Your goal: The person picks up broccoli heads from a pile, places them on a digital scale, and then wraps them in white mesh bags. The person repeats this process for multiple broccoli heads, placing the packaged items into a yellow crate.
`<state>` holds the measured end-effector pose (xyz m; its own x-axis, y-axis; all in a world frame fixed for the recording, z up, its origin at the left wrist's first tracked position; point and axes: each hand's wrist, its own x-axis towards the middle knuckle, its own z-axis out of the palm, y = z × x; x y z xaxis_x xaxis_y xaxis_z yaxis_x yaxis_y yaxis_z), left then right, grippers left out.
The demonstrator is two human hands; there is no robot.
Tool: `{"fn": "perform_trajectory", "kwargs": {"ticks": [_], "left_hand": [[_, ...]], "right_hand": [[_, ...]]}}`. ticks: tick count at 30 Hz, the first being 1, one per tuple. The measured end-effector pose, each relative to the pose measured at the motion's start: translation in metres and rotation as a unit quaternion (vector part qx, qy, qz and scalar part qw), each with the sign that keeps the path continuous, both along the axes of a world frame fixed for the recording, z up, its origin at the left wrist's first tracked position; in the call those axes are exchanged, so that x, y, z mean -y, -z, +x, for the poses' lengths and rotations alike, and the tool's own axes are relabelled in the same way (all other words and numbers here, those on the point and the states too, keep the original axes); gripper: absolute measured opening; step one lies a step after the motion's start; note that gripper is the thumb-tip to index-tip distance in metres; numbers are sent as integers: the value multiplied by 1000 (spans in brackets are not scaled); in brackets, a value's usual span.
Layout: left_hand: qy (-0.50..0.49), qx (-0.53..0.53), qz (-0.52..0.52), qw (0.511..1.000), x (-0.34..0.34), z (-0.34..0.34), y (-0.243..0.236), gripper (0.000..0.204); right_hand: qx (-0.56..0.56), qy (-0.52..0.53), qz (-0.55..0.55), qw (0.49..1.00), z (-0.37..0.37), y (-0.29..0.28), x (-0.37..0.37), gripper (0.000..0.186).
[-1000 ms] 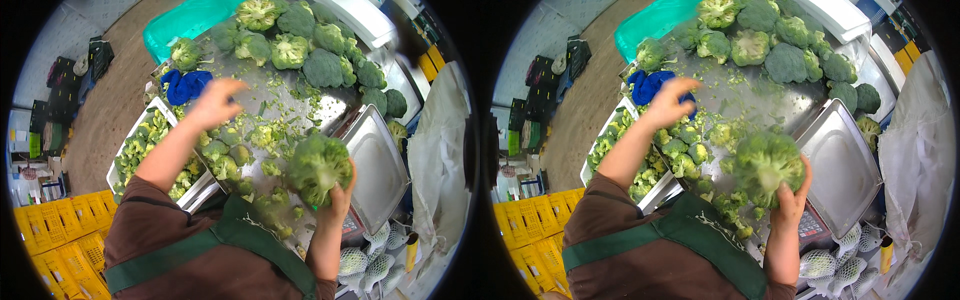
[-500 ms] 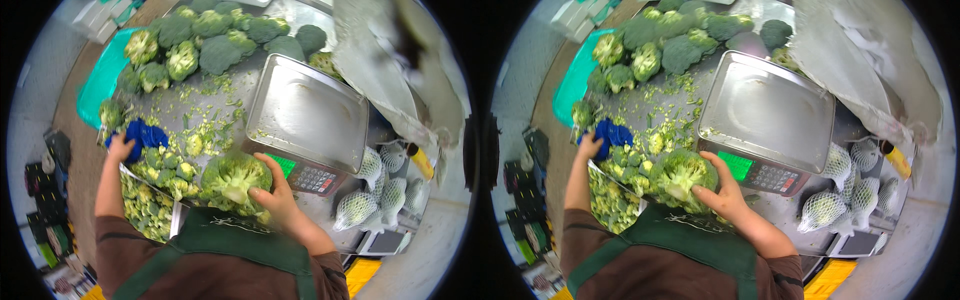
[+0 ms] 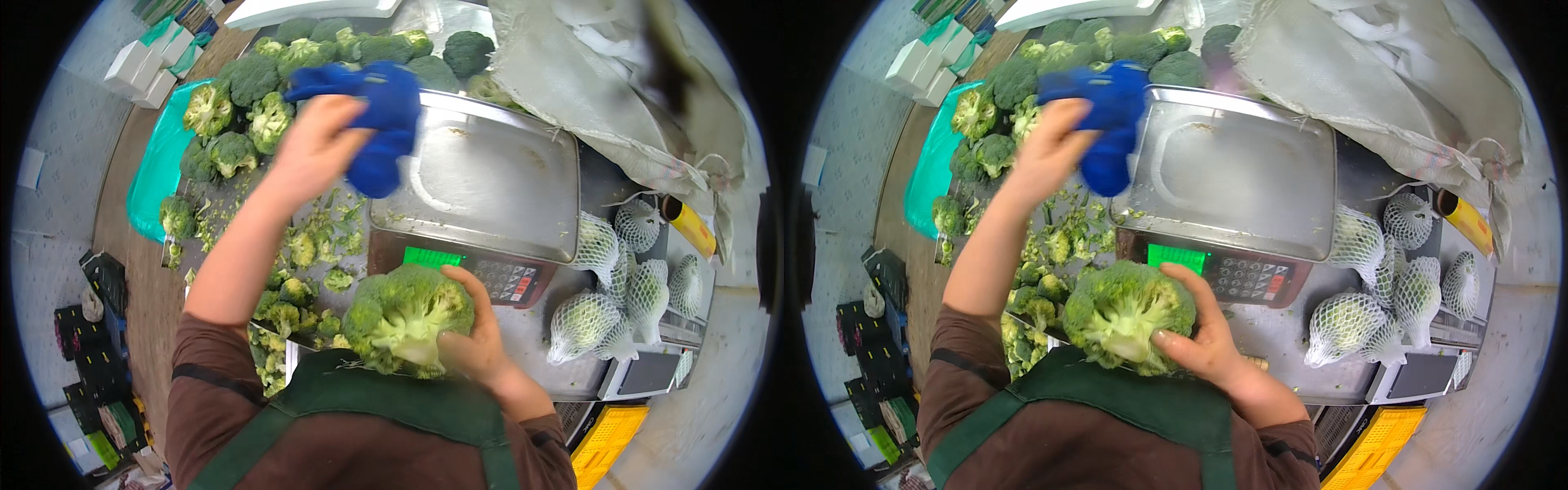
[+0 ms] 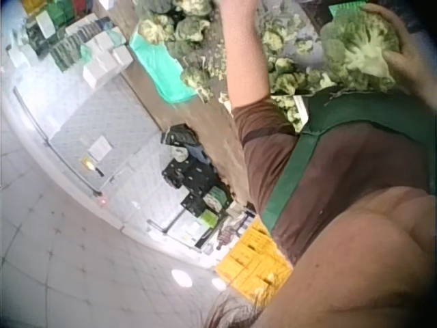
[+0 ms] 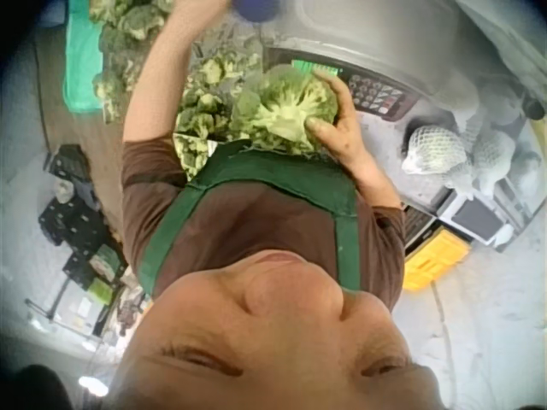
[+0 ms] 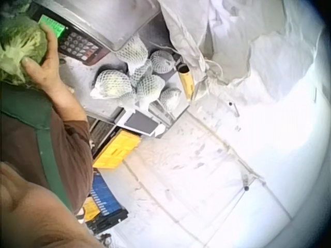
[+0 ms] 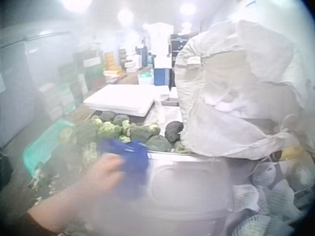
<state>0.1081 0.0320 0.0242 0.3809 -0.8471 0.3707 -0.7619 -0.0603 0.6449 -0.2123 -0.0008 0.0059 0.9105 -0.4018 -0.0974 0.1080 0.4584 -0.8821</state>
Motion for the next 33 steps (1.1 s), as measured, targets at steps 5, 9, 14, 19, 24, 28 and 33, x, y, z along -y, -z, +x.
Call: {"fn": "perform_trajectory", "kwargs": {"ticks": [5,9,14,19,24,28,33], "left_hand": [[85,296,156,938,120,-41,57,41],[184,209,194,941,190,-112,57,48],[314,158,139,926,207,-178,55,44],[431,151,79,886,120,-131,33,22],[282,275,166,904,36,-23,2,20],[-48,319,153,934,1,37,4,18],[-281,112,41,952,-114,100,26,24]], "right_hand": [[19,16,-112,993,-23,0,11,73],[22,69,-98,993,-39,11,17,74],[24,118,-15,993,-55,23,15,77],[21,142,14,990,-69,17,20,78],[44,168,5,985,-67,14,16,79],[18,195,43,980,-57,-1,10,80],[11,268,-10,963,-50,-11,13,84]]}}
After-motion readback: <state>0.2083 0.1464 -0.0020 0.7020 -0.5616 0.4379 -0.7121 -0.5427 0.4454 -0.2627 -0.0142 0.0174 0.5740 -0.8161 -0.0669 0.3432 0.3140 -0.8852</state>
